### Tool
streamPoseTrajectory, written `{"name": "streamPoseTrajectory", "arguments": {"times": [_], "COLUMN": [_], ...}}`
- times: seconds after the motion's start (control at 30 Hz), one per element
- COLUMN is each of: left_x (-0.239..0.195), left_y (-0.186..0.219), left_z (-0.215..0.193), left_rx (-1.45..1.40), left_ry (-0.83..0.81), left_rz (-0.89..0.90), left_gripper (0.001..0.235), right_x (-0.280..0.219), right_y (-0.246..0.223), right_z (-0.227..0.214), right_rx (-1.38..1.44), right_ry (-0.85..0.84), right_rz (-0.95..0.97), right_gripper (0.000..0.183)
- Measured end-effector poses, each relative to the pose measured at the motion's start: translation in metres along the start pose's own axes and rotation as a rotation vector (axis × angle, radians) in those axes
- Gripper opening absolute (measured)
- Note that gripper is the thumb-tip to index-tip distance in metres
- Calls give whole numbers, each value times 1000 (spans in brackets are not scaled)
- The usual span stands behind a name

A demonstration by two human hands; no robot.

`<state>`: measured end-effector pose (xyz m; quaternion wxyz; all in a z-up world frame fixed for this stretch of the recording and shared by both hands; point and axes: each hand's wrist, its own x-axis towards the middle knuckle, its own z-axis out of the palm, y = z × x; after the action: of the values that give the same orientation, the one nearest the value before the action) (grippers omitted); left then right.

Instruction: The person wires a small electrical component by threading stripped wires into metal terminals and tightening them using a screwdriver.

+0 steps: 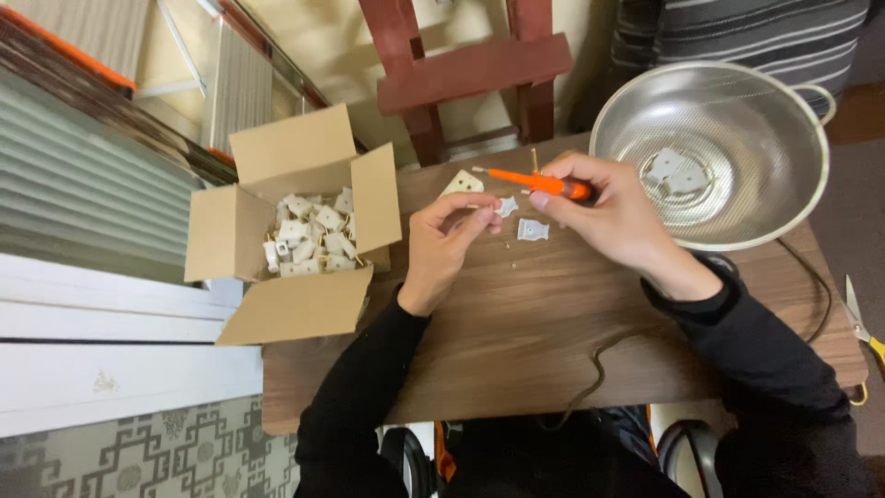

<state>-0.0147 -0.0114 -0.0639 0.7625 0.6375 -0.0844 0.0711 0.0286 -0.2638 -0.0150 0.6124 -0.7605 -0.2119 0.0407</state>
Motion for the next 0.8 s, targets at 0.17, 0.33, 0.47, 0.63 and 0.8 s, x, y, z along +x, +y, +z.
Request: {"name": "streamPoseTrajectory", "arguments": {"times": [0.17,0.33,0.47,0.63,0.8], "left_x": [-4,-6,-9,-12,-14], "left_y": [8,-20,-20,-7,-4], "left_z": [-3,-11,-14,-8,-3], "left_rx": [-7,-414,-532,-583,-607], "left_ry": [10,-19,-40,-146,-169], "left_rz": [9,-6,-45,18,4], "left_gripper": [38,33,28,17,22], "right_x": [-6,-13,-21,-29,-37], "right_y": [-12,-12,-11,-23,-26], "right_z": [-3,-4,1,9,12], "right_rx": [51,17,-115,-246,-301], "right_ry": [-47,-65,-31,10,71], "right_rz": [-77,-53,-200,-371,-472], "right_gripper": [3,9,13,13,2]}}
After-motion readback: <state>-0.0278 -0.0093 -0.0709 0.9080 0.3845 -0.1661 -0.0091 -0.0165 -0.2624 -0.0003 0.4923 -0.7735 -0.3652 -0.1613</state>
